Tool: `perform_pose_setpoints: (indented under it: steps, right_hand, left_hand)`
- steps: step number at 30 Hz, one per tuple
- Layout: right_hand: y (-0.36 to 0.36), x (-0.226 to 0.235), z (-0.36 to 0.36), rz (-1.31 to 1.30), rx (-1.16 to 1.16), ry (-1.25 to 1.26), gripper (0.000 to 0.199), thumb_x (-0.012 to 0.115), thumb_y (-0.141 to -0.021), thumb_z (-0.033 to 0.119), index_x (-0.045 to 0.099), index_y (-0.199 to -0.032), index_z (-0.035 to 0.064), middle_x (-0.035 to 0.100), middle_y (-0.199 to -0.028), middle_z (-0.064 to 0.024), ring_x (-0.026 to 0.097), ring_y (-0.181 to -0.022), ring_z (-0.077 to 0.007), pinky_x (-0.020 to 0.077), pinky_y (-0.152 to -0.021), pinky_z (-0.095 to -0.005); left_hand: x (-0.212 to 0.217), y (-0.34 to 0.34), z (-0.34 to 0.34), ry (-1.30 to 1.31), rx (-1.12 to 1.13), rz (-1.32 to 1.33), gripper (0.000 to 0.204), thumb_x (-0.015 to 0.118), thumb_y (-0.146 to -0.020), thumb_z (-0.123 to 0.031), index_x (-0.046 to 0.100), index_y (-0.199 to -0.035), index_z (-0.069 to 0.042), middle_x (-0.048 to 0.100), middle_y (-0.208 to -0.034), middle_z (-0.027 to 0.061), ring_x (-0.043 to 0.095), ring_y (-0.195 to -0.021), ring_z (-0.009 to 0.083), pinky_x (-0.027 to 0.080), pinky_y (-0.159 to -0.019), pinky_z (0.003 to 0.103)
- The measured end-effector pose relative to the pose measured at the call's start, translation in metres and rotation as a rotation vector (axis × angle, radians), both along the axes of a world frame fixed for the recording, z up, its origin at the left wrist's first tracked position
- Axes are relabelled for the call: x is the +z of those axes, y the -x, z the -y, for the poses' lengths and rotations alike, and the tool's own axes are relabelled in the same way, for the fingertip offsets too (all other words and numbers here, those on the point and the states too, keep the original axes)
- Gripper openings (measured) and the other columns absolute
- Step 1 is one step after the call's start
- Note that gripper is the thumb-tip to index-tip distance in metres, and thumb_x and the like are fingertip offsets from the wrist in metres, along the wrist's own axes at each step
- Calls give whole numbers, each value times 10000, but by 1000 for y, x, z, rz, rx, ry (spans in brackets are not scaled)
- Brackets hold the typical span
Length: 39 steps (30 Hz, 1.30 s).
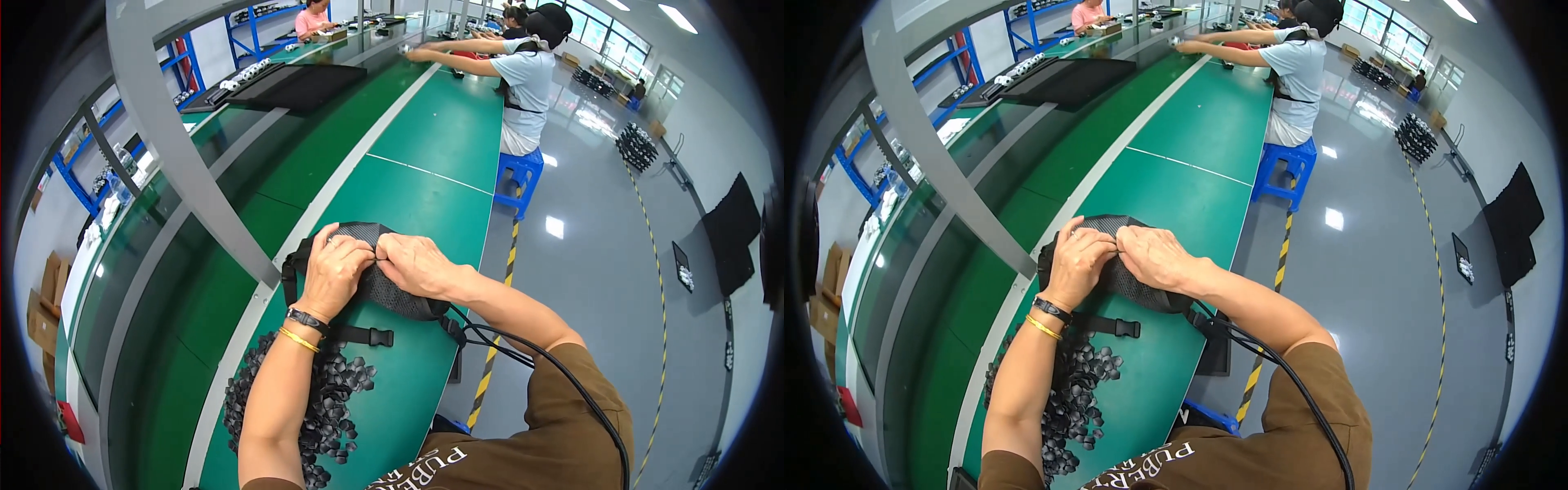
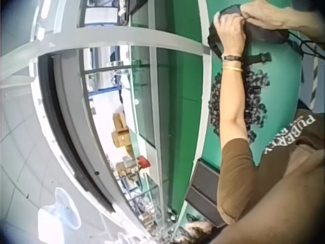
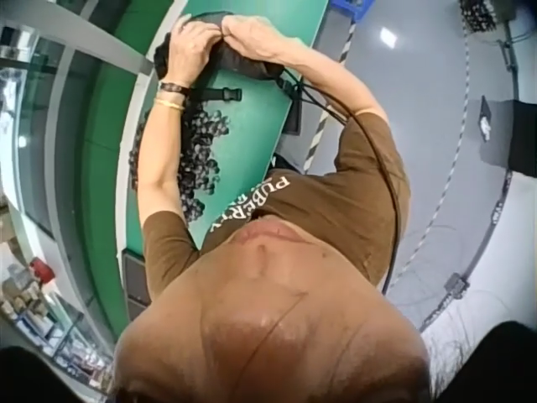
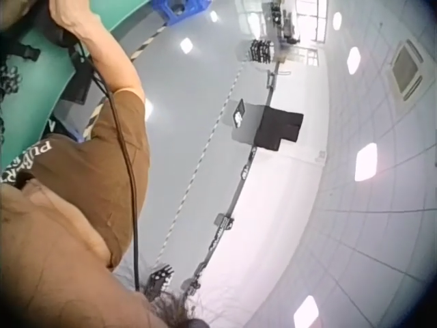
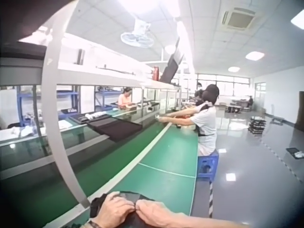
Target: The person assembles a soccer ball-patterned component into a black plastic housing by hand at an assembly station.
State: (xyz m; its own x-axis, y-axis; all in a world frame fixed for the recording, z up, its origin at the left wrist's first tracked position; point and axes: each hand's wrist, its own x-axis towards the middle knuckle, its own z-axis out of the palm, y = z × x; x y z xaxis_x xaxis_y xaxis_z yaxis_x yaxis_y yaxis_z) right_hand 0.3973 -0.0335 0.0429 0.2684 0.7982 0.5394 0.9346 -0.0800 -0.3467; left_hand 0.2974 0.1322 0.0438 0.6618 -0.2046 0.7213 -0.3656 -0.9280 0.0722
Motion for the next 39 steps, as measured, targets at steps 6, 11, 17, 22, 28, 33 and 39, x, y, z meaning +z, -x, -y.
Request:
perform_pose_setpoints:
  steps: [6,11,17,22,28,33,39]
  right_hand:
    - [9,2,0,68,-105,104,176,638,-822,78,490,-911,43,583,-737,-124,589,-599,-320,470,-528,-402]
    - [18,5,-2,213,-129,115,189,646,-829,112,496,-914,35,600,-755,-134,602,-610,-325,475,-530,-407]
    - [20,-1,-9,226,-95,112,198,666,-821,122,511,-910,38,633,-800,-141,628,-669,-336,484,-555,-410]
    - [30,7,-11,221,-131,210,150,647,-829,111,532,-893,40,640,-797,-132,636,-688,-324,484,-579,-392]
    - [27,3,-12,142,-48,123,116,637,-814,88,555,-888,53,647,-807,-109,618,-673,-328,478,-599,-408]
    - [16,2,-11,107,-83,167,81,632,-812,82,568,-851,51,631,-758,-101,576,-614,-318,459,-583,-400]
    - [10,2,-9,0,-77,96,71,630,-812,70,565,-812,39,601,-687,-96,531,-560,-298,442,-566,-387]
  left_hand:
    - [-11,3,-4,70,-11,-14,57,683,-776,-65,644,-804,-95,666,-889,-31,611,-861,164,392,-1088,415]
    - [-15,5,-6,81,-22,15,79,686,-769,-68,622,-799,-103,653,-862,-27,605,-848,162,389,-1091,404]
    - [-19,10,-10,86,-36,13,100,698,-769,-62,618,-818,-95,646,-846,-18,608,-843,166,399,-1086,408]
    - [-20,11,-8,96,-5,70,107,672,-767,-77,574,-780,-117,611,-770,1,595,-811,171,399,-1077,405]
    - [-26,16,-13,74,40,-2,156,704,-754,-57,590,-847,-110,638,-873,11,604,-861,174,394,-1080,398]
    - [-8,35,-8,244,129,57,197,701,-762,-48,619,-935,-92,650,-994,23,607,-934,193,394,-1079,392]
    - [9,137,-6,619,225,-63,204,689,-816,-54,639,-1012,-82,611,-1190,69,599,-1043,240,465,-952,362]
